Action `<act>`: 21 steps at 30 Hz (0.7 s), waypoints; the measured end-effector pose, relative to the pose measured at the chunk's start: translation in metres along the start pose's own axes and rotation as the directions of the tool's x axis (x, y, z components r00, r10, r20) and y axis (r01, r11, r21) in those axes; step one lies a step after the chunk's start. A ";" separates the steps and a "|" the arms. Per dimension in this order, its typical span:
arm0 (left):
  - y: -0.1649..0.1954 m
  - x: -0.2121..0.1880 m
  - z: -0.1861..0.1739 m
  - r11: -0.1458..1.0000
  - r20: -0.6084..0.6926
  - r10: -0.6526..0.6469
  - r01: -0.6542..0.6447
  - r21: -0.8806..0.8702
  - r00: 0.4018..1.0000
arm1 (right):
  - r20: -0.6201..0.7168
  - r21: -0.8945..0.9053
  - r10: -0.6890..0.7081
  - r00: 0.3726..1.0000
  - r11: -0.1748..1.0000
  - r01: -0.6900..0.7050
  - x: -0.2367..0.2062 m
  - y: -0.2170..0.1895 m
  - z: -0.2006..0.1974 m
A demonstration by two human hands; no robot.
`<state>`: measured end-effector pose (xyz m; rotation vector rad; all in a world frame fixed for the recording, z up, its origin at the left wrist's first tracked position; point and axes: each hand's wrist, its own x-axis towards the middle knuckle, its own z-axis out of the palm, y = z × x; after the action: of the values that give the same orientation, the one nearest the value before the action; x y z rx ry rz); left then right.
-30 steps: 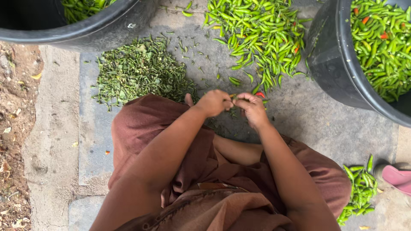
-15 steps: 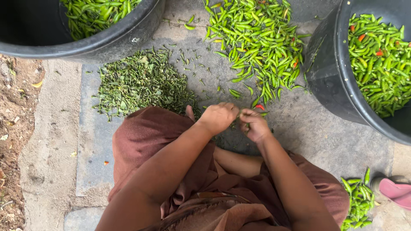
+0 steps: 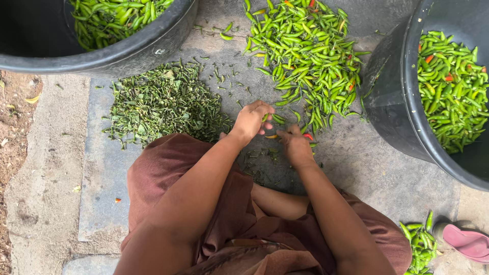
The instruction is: The person sits on the ground and removes the stems from green chilies by hand. The de-stemmed chilies are placed into a black bucket, while the discarded stems are set aside on the floor.
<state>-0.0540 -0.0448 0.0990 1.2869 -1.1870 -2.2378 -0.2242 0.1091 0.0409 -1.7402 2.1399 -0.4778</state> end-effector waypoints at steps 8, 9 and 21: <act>-0.053 0.015 0.018 0.168 0.233 0.378 -0.314 0.934 0.896 | -0.015 0.030 0.019 1.000 0.999 -0.019 -0.004 -0.008 0.010; -0.061 0.015 0.020 0.105 0.273 0.404 -0.341 0.934 0.873 | -0.023 0.033 0.006 1.000 0.999 -0.006 -0.005 -0.011 0.009; -0.066 0.000 0.043 0.146 0.155 0.126 -0.173 0.974 0.980 | 0.010 -0.071 0.221 0.975 0.973 -0.219 -0.024 -0.057 0.008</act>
<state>-0.0798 0.0179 0.0588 1.2847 -2.9110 -1.0655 -0.1660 0.1210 0.0612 -1.5100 2.3264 -0.3304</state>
